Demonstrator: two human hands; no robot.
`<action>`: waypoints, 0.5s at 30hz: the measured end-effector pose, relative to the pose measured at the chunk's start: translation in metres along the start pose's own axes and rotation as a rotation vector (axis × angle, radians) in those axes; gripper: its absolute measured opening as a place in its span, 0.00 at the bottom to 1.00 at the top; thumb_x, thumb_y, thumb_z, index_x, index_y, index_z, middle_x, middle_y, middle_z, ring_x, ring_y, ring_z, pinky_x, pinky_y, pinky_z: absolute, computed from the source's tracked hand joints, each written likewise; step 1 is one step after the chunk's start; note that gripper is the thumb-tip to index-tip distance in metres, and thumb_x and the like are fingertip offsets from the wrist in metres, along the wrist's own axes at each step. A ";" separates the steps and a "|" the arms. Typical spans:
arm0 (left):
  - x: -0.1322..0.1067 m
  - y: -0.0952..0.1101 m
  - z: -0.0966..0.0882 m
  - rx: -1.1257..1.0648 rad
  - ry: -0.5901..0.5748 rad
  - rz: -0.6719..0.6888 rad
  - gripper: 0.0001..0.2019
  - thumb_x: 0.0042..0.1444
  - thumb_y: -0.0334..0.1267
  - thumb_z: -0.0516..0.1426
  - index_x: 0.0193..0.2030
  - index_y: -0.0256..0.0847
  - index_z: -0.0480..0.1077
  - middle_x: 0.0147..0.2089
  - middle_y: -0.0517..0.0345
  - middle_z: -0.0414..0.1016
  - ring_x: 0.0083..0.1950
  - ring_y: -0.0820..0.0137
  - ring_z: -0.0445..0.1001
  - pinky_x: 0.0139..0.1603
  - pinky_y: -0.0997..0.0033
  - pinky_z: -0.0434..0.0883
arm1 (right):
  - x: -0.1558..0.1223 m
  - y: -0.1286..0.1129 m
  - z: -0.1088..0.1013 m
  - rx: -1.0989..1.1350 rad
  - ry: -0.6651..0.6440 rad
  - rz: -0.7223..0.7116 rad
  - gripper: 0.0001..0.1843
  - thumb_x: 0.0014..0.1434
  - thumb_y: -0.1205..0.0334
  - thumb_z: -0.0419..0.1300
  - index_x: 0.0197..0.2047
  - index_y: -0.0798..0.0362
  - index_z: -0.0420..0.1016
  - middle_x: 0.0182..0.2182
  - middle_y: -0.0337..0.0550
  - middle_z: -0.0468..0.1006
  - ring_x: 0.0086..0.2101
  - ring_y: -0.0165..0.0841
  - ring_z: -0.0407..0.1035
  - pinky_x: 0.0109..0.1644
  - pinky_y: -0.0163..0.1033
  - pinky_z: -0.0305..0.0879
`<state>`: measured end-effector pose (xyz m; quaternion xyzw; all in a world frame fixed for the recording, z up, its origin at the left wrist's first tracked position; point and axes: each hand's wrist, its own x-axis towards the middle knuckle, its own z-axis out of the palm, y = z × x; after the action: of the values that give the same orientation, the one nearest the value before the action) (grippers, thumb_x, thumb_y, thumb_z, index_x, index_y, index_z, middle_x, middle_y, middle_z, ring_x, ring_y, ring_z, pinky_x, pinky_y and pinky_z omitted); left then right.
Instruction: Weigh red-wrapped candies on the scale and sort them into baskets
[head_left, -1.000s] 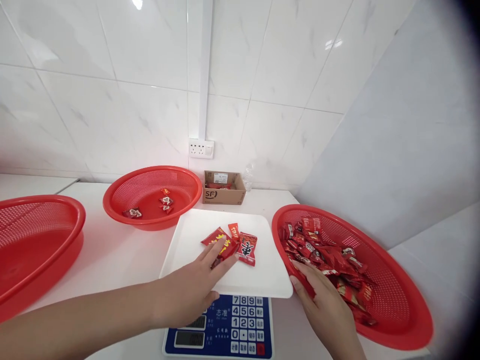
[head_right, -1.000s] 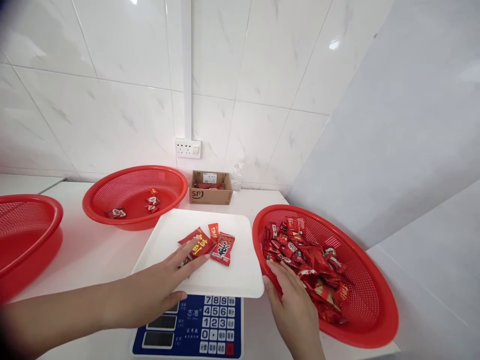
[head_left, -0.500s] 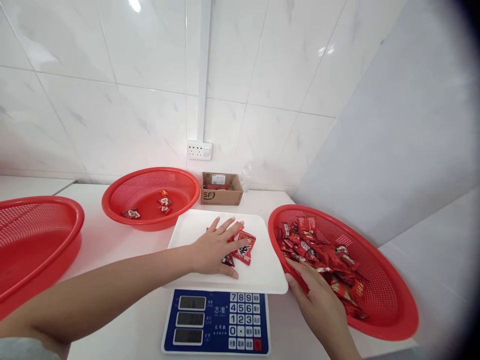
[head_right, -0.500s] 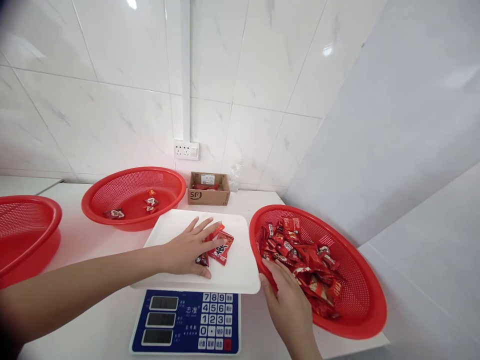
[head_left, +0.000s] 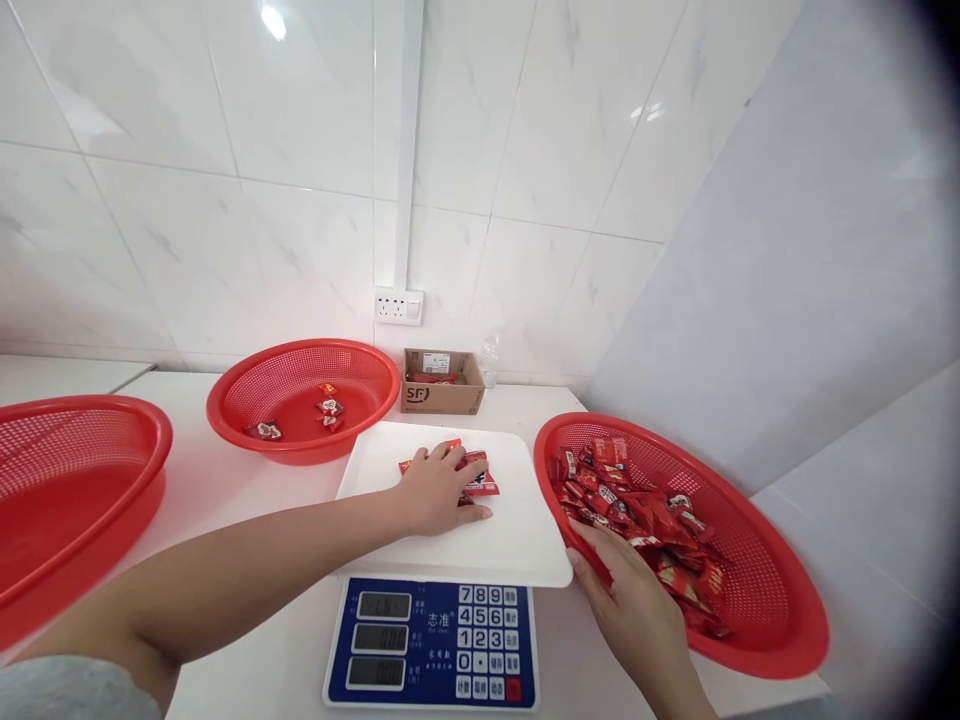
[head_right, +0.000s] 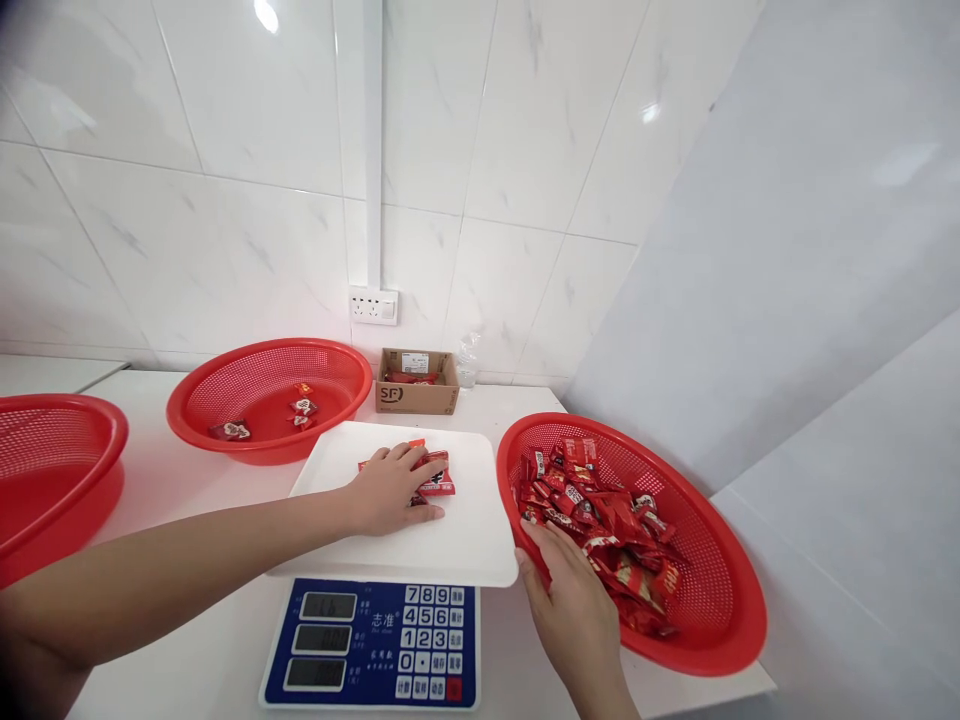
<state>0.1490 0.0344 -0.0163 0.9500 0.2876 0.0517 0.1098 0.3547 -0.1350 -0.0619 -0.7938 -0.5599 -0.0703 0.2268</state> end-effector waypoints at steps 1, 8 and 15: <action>-0.001 0.000 0.000 -0.005 -0.002 -0.009 0.35 0.54 0.64 0.47 0.64 0.48 0.55 0.64 0.42 0.59 0.66 0.46 0.52 0.59 0.36 0.51 | 0.000 0.000 0.000 0.003 -0.005 0.004 0.23 0.61 0.48 0.46 0.51 0.49 0.73 0.50 0.44 0.76 0.52 0.41 0.68 0.50 0.47 0.70; -0.008 -0.027 -0.016 -0.044 0.032 -0.113 0.36 0.59 0.63 0.37 0.68 0.45 0.45 0.71 0.46 0.46 0.71 0.55 0.40 0.65 0.45 0.47 | 0.000 0.001 -0.003 0.086 -0.031 0.050 0.24 0.60 0.46 0.46 0.51 0.48 0.73 0.52 0.43 0.75 0.53 0.41 0.67 0.49 0.47 0.69; -0.046 -0.100 -0.029 0.088 0.148 -0.409 0.32 0.61 0.57 0.38 0.67 0.42 0.48 0.71 0.46 0.45 0.72 0.55 0.36 0.66 0.45 0.42 | -0.001 0.015 0.007 0.174 0.007 0.073 0.27 0.57 0.41 0.48 0.49 0.48 0.74 0.51 0.45 0.75 0.51 0.43 0.68 0.52 0.50 0.67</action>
<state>0.0527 0.0956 -0.0135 0.8694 0.4836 0.0854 0.0549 0.3675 -0.1367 -0.0732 -0.7908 -0.5338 -0.0159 0.2992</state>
